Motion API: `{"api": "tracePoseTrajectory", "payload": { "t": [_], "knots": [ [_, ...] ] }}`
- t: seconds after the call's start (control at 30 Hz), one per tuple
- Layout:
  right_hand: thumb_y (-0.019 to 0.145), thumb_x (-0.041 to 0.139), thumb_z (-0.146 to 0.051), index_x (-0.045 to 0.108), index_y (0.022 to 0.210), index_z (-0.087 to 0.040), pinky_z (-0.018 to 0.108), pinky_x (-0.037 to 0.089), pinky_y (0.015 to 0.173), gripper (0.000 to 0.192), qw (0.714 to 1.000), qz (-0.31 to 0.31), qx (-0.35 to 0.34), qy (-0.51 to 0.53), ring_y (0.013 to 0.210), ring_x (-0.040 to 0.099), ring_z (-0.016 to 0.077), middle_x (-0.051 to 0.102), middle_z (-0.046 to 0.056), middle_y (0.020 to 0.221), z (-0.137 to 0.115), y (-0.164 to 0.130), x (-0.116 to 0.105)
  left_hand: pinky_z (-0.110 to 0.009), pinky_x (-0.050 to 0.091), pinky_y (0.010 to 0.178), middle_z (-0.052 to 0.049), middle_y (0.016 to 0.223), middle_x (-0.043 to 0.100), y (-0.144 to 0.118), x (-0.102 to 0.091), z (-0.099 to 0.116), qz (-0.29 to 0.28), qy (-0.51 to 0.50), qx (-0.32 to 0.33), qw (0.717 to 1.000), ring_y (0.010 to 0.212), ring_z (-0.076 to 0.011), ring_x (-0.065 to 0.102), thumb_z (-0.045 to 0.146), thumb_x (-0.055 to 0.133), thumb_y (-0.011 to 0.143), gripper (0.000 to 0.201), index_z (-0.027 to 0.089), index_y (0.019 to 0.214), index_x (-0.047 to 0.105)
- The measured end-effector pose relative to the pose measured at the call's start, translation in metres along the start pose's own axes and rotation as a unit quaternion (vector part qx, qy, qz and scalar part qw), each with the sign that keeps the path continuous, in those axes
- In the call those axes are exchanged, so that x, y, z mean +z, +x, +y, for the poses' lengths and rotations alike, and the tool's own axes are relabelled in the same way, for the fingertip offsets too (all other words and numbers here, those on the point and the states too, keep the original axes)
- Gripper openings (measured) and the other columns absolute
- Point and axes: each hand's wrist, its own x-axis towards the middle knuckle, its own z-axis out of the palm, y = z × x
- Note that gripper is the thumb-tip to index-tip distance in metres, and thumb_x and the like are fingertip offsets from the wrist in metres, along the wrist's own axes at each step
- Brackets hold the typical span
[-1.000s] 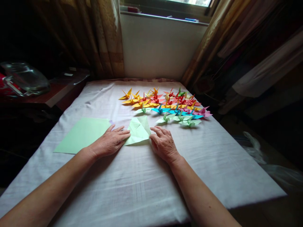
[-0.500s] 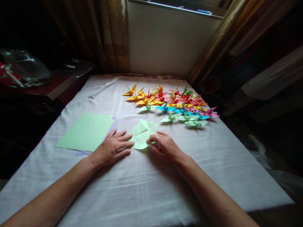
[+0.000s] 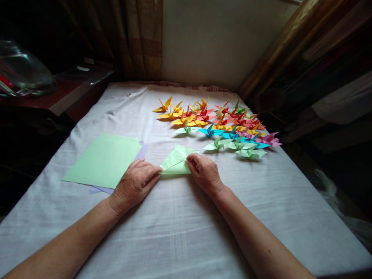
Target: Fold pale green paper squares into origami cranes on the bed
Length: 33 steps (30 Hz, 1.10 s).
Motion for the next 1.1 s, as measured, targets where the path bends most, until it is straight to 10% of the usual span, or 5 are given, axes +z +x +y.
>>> {"api": "tracePoseTrajectory", "payload": {
  "t": [0.47, 0.73, 1.1],
  "knots": [
    [0.095, 0.057, -0.030, 0.066, 0.102, -0.019, 0.031, 0.041, 0.071, 0.016, 0.998, 0.054, -0.013, -0.040, 0.072, 0.063, 0.0197, 0.068, 0.002, 0.075, 0.002, -0.002, 0.014, -0.047, 0.047, 0.099, -0.007, 0.095, 0.072, -0.003, -0.004, 0.013, -0.026, 0.108, 0.035, 0.993, 0.092, -0.0243, 0.063, 0.031, 0.048, 0.100, 0.030, 0.022, 0.116, 0.071],
    [0.096, 0.056, -0.033, 0.066, 0.099, -0.021, 0.031, 0.039, 0.070, 0.016, 0.998, 0.042, 0.000, -0.053, 0.072, 0.062, 0.0191, 0.069, 0.002, 0.076, 0.003, -0.001, 0.016, -0.049, 0.034, 0.115, -0.013, 0.143, 0.059, -0.011, 0.007, 0.020, -0.077, 0.104, 0.064, 0.990, 0.133, -0.0296, 0.053, 0.041, 0.042, 0.102, 0.048, 0.016, 0.142, 0.053],
    [0.096, 0.056, -0.033, 0.065, 0.101, -0.021, 0.032, 0.039, 0.071, 0.016, 0.998, 0.030, 0.025, -0.046, 0.074, 0.062, 0.0198, 0.069, 0.002, 0.078, 0.002, 0.000, 0.014, -0.051, 0.020, 0.120, -0.011, 0.152, 0.049, -0.019, 0.015, 0.020, -0.119, 0.109, 0.037, 0.986, 0.142, -0.0300, 0.043, 0.054, 0.037, 0.102, 0.060, 0.020, 0.151, 0.042]
  ]
}}
